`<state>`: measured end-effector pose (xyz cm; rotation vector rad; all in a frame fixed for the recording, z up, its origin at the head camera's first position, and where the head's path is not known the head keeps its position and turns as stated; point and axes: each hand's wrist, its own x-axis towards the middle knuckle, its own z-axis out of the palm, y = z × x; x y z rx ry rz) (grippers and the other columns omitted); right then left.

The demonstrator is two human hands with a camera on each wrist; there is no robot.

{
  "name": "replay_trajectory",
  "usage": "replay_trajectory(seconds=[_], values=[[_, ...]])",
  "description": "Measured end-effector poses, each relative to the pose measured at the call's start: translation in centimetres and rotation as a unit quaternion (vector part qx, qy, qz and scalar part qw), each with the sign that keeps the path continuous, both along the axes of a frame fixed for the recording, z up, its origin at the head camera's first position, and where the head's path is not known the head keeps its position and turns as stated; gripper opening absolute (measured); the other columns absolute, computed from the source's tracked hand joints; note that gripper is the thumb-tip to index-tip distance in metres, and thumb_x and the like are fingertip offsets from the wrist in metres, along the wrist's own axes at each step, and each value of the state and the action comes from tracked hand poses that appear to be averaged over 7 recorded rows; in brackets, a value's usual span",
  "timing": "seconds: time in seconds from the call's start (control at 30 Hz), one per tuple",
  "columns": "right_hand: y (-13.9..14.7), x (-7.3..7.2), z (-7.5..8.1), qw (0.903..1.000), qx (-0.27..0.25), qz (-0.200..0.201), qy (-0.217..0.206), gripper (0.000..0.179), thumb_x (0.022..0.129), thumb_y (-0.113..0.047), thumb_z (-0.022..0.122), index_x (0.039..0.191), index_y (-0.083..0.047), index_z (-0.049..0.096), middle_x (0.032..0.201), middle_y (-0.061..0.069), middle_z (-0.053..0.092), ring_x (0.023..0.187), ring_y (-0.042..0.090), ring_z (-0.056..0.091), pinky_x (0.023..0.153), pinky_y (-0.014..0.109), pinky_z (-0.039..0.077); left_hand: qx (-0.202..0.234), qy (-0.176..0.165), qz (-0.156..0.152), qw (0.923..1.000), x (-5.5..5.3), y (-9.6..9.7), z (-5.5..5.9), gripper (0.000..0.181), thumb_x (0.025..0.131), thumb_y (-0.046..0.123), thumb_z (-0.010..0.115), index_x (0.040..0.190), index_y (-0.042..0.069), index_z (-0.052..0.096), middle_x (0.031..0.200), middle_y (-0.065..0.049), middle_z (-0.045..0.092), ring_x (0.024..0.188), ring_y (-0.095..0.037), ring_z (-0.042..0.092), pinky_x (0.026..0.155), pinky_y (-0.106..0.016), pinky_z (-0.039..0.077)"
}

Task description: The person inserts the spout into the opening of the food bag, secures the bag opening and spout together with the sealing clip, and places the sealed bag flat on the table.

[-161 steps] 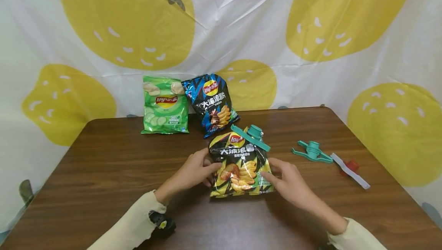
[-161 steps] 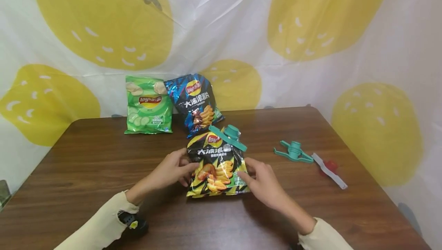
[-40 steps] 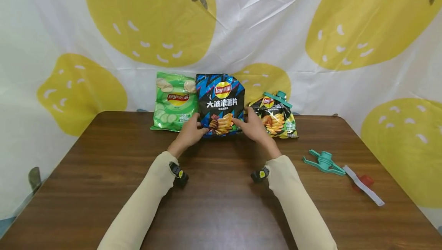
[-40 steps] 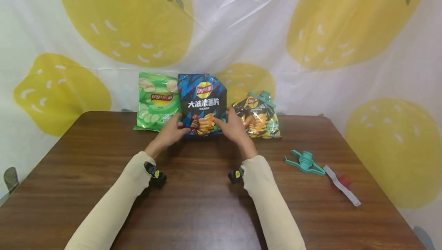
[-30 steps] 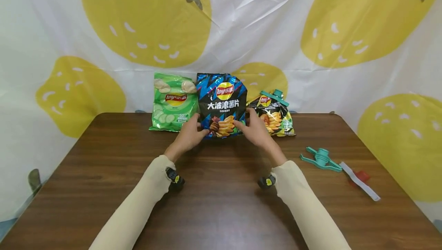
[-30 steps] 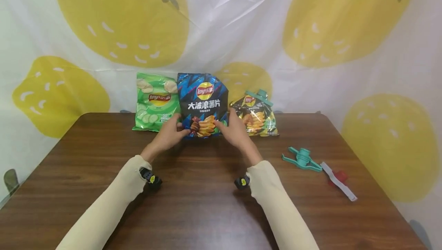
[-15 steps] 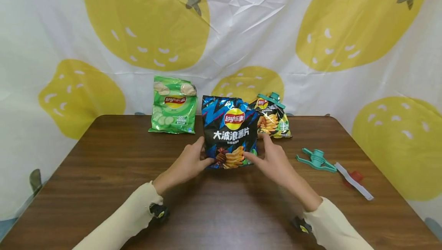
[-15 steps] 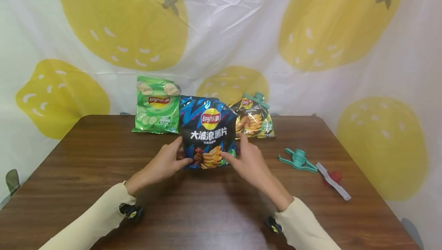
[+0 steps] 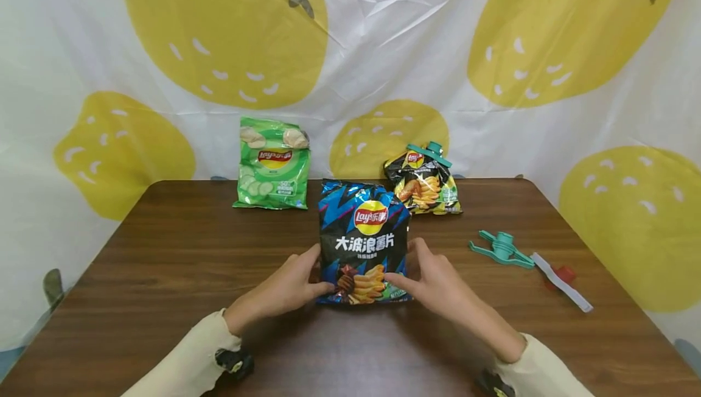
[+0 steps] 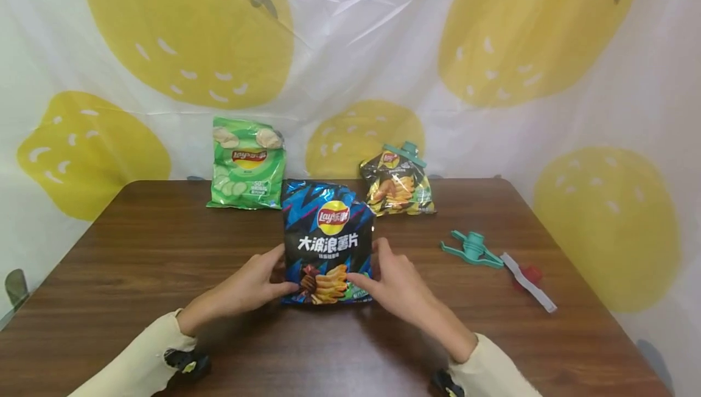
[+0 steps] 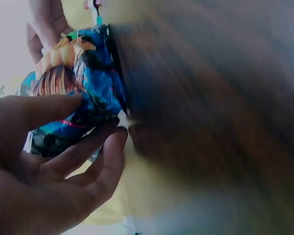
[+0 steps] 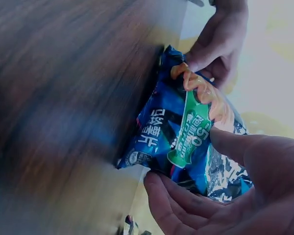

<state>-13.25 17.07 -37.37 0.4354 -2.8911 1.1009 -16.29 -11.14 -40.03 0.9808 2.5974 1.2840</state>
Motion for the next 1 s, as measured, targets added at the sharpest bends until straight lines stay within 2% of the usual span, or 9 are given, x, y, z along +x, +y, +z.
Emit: replay_trajectory(seconds=[0.1,0.2,0.3,0.43,0.63,0.73,0.83,0.93,1.0], values=[[0.3,-0.2,0.2,0.9998,0.007,0.010,-0.016,0.055,0.091,-0.044,0.071,0.118,-0.001,0.049,0.075,-0.002,0.067,0.065,0.010,0.063,0.059,0.028,0.052,-0.019,-0.014,-0.015,0.9996,-0.1,-0.5,-0.1,0.052,0.087,0.010,0.075,0.130,-0.001,0.048,0.091,-0.010,0.069,0.078,-0.017,0.066,0.067,-0.029,0.055],[1.0,-0.4,0.6,0.9992,0.021,0.015,-0.029,0.058,0.093,-0.048,0.066,0.124,0.000,0.051,0.078,0.001,0.069,0.066,0.010,0.064,0.060,0.029,0.053,-0.029,-0.023,-0.026,0.9990,-0.3,-0.8,-0.3,0.046,0.088,0.013,0.075,0.123,0.000,0.049,0.075,-0.002,0.059,0.063,-0.011,0.054,0.055,-0.024,0.046],[2.2,-0.8,1.4,0.9992,0.038,0.008,-0.012,0.055,0.096,-0.047,0.063,0.125,-0.001,0.056,0.086,0.004,0.072,0.073,0.013,0.066,0.065,0.031,0.054,-0.029,-0.029,-0.034,0.9986,-0.5,-0.9,-0.4,0.040,0.089,0.015,0.074,0.119,0.001,0.051,0.074,0.000,0.056,0.062,-0.008,0.052,0.054,-0.023,0.044],[4.5,-1.7,2.5,0.9964,0.070,-0.031,0.035,0.044,0.098,-0.041,0.062,0.119,-0.002,0.063,0.094,0.007,0.073,0.082,0.018,0.069,0.069,0.036,0.055,-0.030,-0.032,-0.043,0.9981,-0.7,-1.1,-0.5,0.033,0.090,0.017,0.073,0.113,0.002,0.054,0.074,0.000,0.056,0.063,-0.008,0.051,0.055,-0.023,0.043],[9.0,-3.3,3.5,0.9879,0.115,-0.067,0.078,0.038,0.098,-0.027,0.065,0.122,0.002,0.060,0.108,0.022,0.070,0.097,0.038,0.066,0.080,0.052,0.052,-0.030,-0.058,-0.055,0.9964,-0.9,-1.4,-0.8,0.028,0.093,0.019,0.071,0.110,0.003,0.055,0.074,0.000,0.055,0.063,-0.009,0.051,0.056,-0.023,0.042],[11.7,-4.3,3.0,0.9828,0.158,-0.055,0.077,0.049,0.095,-0.024,0.069,0.131,0.005,0.053,0.124,0.031,0.060,0.115,0.050,0.054,0.096,0.062,0.039,-0.031,-0.065,-0.057,0.9958,-1.0,-1.4,-1.0,0.028,0.093,0.020,0.070,0.111,0.003,0.056,0.075,0.000,0.055,0.064,-0.010,0.051,0.056,-0.023,0.042],[13.9,-5.3,1.8,0.9781,0.200,-0.038,0.041,0.068,0.091,-0.026,0.073,0.143,0.006,0.042,0.137,0.039,0.045,0.125,0.060,0.037,0.100,0.071,0.026,-0.032,-0.067,-0.057,0.9956,-1.0,-1.4,-1.1,0.029,0.094,0.020,0.069,0.113,0.002,0.056,0.076,0.000,0.055,0.064,-0.011,0.051,0.056,-0.023,0.042],[15.5,-5.8,0.5,0.9725,0.232,-0.025,-0.004,0.080,0.088,-0.029,0.077,0.147,0.006,0.036,0.141,0.043,0.035,0.125,0.065,0.031,0.097,0.075,0.026,-0.033,-0.068,-0.056,0.9955,-1.1,-1.4,-1.1,0.030,0.094,0.020,0.069,0.114,0.002,0.056,0.076,-0.001,0.055,0.064,-0.011,0.051,0.056,-0.023,0.042],[16.3,-6.1,-0.2,0.9695,0.245,-0.014,-0.007,0.078,0.085,-0.028,0.078,0.144,0.007,0.040,0.136,0.043,0.040,0.121,0.064,0.038,0.093,0.073,0.033,-0.034,-0.067,-0.056,0.9956,-1.1,-1.3,-1.1,0.029,0.094,0.020,0.069,0.113,0.003,0.057,0.076,0.000,0.055,0.064,-0.011,0.051,0.056,-0.023,0.042]])
